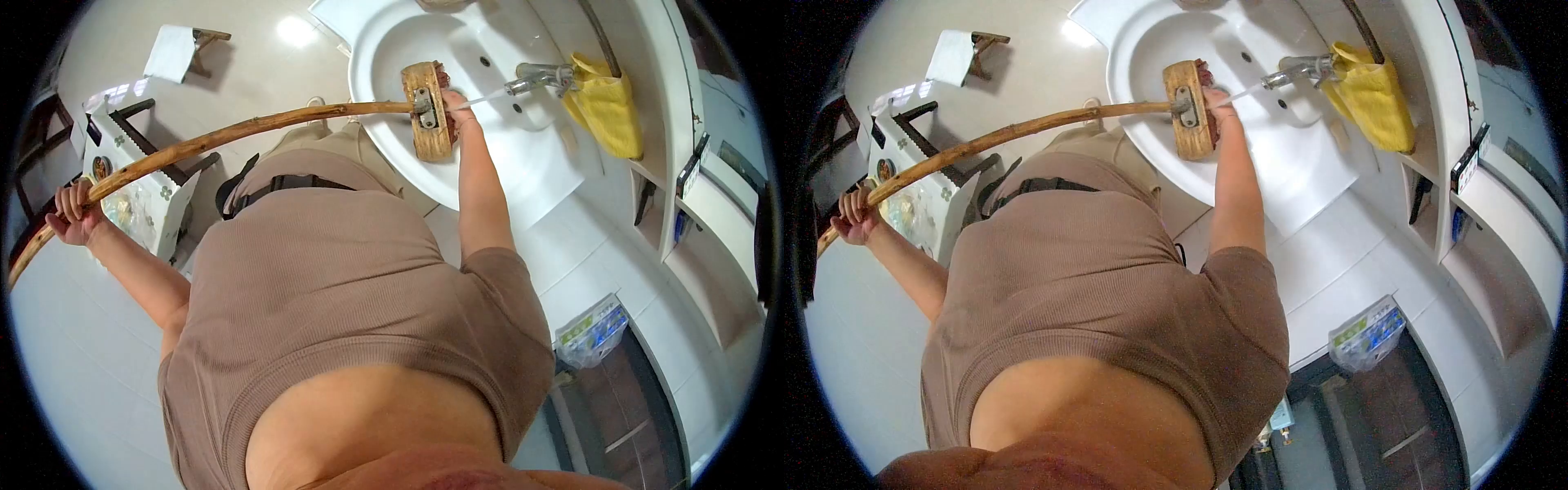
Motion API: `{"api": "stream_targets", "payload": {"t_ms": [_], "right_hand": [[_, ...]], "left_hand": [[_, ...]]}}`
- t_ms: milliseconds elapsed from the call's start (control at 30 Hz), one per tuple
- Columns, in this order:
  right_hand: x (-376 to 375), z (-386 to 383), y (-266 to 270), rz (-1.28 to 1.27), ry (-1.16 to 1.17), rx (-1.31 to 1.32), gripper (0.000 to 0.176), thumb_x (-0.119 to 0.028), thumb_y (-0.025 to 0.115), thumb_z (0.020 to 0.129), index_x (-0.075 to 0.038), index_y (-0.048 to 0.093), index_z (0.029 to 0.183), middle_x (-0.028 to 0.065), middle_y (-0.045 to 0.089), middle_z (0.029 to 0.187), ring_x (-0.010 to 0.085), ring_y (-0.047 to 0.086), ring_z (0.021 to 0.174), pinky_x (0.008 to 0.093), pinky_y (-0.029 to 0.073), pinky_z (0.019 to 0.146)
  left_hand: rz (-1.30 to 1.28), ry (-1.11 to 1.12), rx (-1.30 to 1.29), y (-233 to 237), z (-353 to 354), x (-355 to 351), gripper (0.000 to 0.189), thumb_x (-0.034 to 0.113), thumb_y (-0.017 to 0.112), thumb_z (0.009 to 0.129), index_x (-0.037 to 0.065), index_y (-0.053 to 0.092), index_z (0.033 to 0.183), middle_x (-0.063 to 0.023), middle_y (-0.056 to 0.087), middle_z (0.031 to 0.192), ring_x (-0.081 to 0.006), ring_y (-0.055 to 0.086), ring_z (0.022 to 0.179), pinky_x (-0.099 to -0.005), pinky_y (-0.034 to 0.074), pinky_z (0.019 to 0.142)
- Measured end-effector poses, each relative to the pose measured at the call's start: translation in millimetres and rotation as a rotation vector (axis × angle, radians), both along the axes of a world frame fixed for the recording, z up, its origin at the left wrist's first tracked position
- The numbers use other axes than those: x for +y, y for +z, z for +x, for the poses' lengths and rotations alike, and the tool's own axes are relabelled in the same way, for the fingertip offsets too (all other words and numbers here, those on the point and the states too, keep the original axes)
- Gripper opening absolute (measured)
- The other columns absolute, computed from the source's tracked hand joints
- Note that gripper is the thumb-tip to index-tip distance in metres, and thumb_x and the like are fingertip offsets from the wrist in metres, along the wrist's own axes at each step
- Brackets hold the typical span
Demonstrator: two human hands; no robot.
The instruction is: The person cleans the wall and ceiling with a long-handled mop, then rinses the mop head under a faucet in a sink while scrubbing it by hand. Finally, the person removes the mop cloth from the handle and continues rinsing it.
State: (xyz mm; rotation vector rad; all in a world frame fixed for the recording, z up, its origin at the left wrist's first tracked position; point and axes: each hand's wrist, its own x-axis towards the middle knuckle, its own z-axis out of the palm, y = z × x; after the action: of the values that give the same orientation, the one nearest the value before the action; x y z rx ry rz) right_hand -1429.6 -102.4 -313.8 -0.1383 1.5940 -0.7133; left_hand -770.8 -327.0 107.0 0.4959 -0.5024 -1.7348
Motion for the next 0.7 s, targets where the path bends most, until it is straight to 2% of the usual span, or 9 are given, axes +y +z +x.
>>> {"api": "stream_targets", "payload": {"t_ms": [100,200,300,367,433,500,567,600,700], "right_hand": [[-16.8,3.6,26.3,-0.093,-0.164,0.019,0.051,-0.049,0.048,0.081,-0.005,0.058,0.103,0.0093,0.062,0.095,0.0233,0.058,0.081,0.0381,0.046,0.072],[-44.5,16.2,51.9,-0.036,-0.283,-0.303,0.045,-0.047,0.05,0.083,-0.006,0.059,0.101,0.0095,0.062,0.093,0.0216,0.058,0.078,0.0384,0.048,0.07],[-57.8,14.5,35.8,0.052,-0.27,-0.005,0.045,-0.046,0.049,0.085,-0.005,0.058,0.101,0.0117,0.061,0.091,0.0221,0.058,0.074,0.0362,0.049,0.067],[-54.6,6.4,26.9,-0.116,-0.348,-0.096,0.046,-0.044,0.05,0.085,-0.002,0.056,0.103,0.0135,0.06,0.09,0.0235,0.059,0.074,0.0361,0.05,0.065],[-58.0,0.1,35.4,-0.464,-0.49,-0.294,0.045,-0.041,0.048,0.086,-0.001,0.054,0.107,0.0148,0.06,0.094,0.0259,0.059,0.08,0.0388,0.051,0.068],[-55.3,3.1,73.0,-0.477,-0.573,-0.441,0.045,-0.038,0.047,0.086,-0.001,0.051,0.11,0.016,0.058,0.103,0.0292,0.058,0.09,0.0419,0.049,0.077],[-48.6,9.2,117.0,-0.512,-0.75,-0.56,0.047,-0.039,0.045,0.085,-0.001,0.05,0.113,0.0176,0.055,0.11,0.0316,0.054,0.099,0.0438,0.045,0.084],[-45.4,9.5,119.2,-0.612,-0.678,-0.405,0.052,-0.041,0.042,0.084,-0.001,0.048,0.116,0.0179,0.052,0.116,0.0339,0.048,0.107,0.0466,0.04,0.091],[-15.2,2.0,141.0,-0.705,-0.731,-0.513,0.057,-0.045,0.04,0.084,-0.002,0.045,0.121,0.0167,0.048,0.121,0.0347,0.044,0.113,0.0486,0.035,0.095]], "left_hand": [[-0.055,0.007,-0.022,2.2,-14.6,10.6,0.028,0.022,0.069,0.062,0.013,0.042,0.062,0.0051,0.036,0.041,-0.0082,0.032,0.038,-0.0229,0.029,0.055],[-0.183,-0.042,0.055,3.6,-18.9,16.4,0.028,0.022,0.074,0.062,0.015,0.046,0.059,0.0069,0.044,0.041,-0.0044,0.039,0.036,-0.0188,0.033,0.049],[-0.326,-0.069,0.02,15.0,-12.6,16.6,0.029,0.023,0.075,0.062,0.015,0.047,0.058,0.0077,0.045,0.042,-0.0029,0.041,0.038,-0.0179,0.034,0.05],[-0.358,-0.022,0.053,26.0,-10.5,15.1,0.03,0.02,0.076,0.059,0.015,0.047,0.059,0.0086,0.046,0.042,-0.002,0.042,0.038,-0.0174,0.034,0.048],[-0.276,-0.085,0.074,46.8,-11.5,12.8,0.031,0.015,0.076,0.058,0.014,0.046,0.061,0.0079,0.044,0.043,-0.0039,0.042,0.04,-0.0188,0.036,0.052],[-0.001,0.011,0.039,73.3,-23.9,20.8,0.03,0.002,0.068,0.059,0.011,0.039,0.062,0.0014,0.036,0.052,-0.0113,0.036,0.049,-0.0279,0.033,0.065],[0.305,0.366,0.005,83.2,-29.2,22.4,0.027,0.0,0.06,0.061,0.009,0.035,0.06,-0.0008,0.03,0.053,-0.0137,0.031,0.049,-0.0298,0.03,0.063],[0.304,0.365,0.007,78.2,-18.2,25.0,0.027,0.0,0.06,0.061,0.009,0.035,0.06,-0.0008,0.03,0.053,-0.0137,0.031,0.049,-0.0298,0.03,0.063],[0.164,0.276,0.012,57.6,10.7,31.4,0.029,0.007,0.055,0.065,0.011,0.028,0.055,-0.0013,0.028,0.052,-0.0135,0.029,0.048,-0.0303,0.027,0.058]]}}
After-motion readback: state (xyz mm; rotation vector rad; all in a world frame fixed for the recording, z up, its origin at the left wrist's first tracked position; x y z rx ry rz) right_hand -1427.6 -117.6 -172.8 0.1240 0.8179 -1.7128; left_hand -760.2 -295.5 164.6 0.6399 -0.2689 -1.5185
